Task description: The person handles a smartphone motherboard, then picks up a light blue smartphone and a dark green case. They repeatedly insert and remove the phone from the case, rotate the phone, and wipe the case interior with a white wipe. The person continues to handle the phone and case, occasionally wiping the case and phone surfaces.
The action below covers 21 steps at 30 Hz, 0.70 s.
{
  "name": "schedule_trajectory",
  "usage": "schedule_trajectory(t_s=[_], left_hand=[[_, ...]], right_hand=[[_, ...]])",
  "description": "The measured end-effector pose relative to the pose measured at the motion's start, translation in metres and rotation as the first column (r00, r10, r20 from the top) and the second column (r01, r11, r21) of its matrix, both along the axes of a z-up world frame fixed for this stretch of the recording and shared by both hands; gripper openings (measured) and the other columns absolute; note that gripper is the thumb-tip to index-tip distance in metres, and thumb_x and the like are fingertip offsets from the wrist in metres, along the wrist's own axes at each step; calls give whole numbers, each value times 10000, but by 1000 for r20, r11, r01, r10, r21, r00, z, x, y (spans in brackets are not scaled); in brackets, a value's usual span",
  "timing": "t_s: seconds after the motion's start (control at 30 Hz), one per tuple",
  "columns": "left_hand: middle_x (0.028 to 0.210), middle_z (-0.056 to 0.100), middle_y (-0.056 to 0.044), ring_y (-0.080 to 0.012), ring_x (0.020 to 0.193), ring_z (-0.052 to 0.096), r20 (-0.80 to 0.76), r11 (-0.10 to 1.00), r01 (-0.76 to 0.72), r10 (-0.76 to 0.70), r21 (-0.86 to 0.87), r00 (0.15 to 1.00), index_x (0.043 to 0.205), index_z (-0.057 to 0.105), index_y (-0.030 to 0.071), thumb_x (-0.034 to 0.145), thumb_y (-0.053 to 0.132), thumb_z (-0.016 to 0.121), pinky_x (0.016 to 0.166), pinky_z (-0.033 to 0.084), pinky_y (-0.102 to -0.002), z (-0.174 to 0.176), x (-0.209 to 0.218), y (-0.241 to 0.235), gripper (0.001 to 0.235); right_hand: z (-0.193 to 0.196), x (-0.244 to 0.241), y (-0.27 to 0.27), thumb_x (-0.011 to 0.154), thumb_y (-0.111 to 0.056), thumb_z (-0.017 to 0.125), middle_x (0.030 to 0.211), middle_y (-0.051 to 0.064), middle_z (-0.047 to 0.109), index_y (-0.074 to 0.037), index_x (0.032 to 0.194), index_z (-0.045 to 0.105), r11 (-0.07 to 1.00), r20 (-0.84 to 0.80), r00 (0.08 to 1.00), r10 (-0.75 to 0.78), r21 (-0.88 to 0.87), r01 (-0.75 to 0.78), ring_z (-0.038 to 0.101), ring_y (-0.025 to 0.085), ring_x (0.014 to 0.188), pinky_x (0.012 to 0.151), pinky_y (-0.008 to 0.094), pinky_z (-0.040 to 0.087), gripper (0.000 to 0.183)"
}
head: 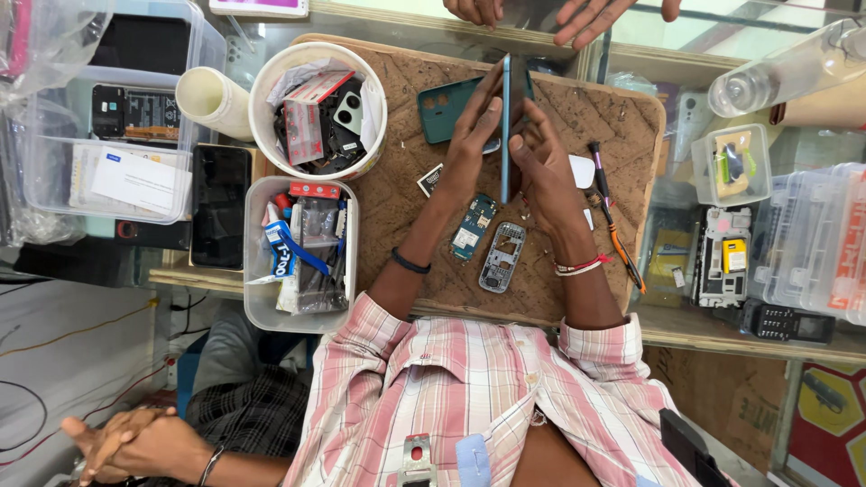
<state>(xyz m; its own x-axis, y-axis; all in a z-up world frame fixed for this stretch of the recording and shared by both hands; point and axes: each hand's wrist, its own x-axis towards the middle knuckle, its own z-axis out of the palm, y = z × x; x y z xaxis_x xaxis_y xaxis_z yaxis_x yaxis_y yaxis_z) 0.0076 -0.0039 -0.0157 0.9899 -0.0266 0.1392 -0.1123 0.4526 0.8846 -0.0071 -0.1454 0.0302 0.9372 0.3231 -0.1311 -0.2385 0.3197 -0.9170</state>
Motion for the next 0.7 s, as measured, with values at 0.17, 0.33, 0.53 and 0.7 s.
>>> schedule_trajectory(t_s=[0.17, 0.33, 0.53, 0.7], left_hand=[[1436, 597, -161, -224, 1262, 643, -91, 967, 63, -88, -248, 992, 1583, 431, 42, 1153, 399, 437, 1073, 552, -366, -2, 0, -5, 559], [1346, 689, -126, -171, 1213, 672, -14, 999, -43, 43, -25, 999, 1462, 579, -9, 1137, 367, 514, 1065, 560, -302, 3, -1, -4, 501], [1169, 755, -91, -132, 1048, 699, -50, 987, -148, 145, -63, 988, 1299, 685, -31, 1035, 266, 689, 940, 581, -284, 0, 1, -4, 398], [977, 734, -62, -99, 887, 642, -89, 956, -243, 259, 165, 962, 1166, 759, -64, 1032, 273, 725, 801, 539, -253, -2, -3, -8, 364]], right_hand=[[5, 2, 3, 948, -18, 759, 1433, 128, 593, 5, 1593, 297, 991, 132, 982, -132, 1, 133, 596, 196, 1326, 1154, 344, 506, 794], [4, 5, -1, 904, 25, 785, 1389, 170, 625, 13, 1578, 320, 967, 207, 947, -244, -22, 254, 624, 240, 1294, 1147, 395, 533, 819], [1, 6, -4, 917, 33, 807, 1478, 122, 581, 30, 1551, 347, 950, 349, 892, -288, -17, 313, 550, 197, 1416, 1231, 351, 446, 783], [-1, 5, -1, 999, -63, 760, 1358, 108, 630, 33, 1465, 472, 953, 214, 930, -298, 19, 301, 601, 166, 1258, 1129, 322, 475, 556]])
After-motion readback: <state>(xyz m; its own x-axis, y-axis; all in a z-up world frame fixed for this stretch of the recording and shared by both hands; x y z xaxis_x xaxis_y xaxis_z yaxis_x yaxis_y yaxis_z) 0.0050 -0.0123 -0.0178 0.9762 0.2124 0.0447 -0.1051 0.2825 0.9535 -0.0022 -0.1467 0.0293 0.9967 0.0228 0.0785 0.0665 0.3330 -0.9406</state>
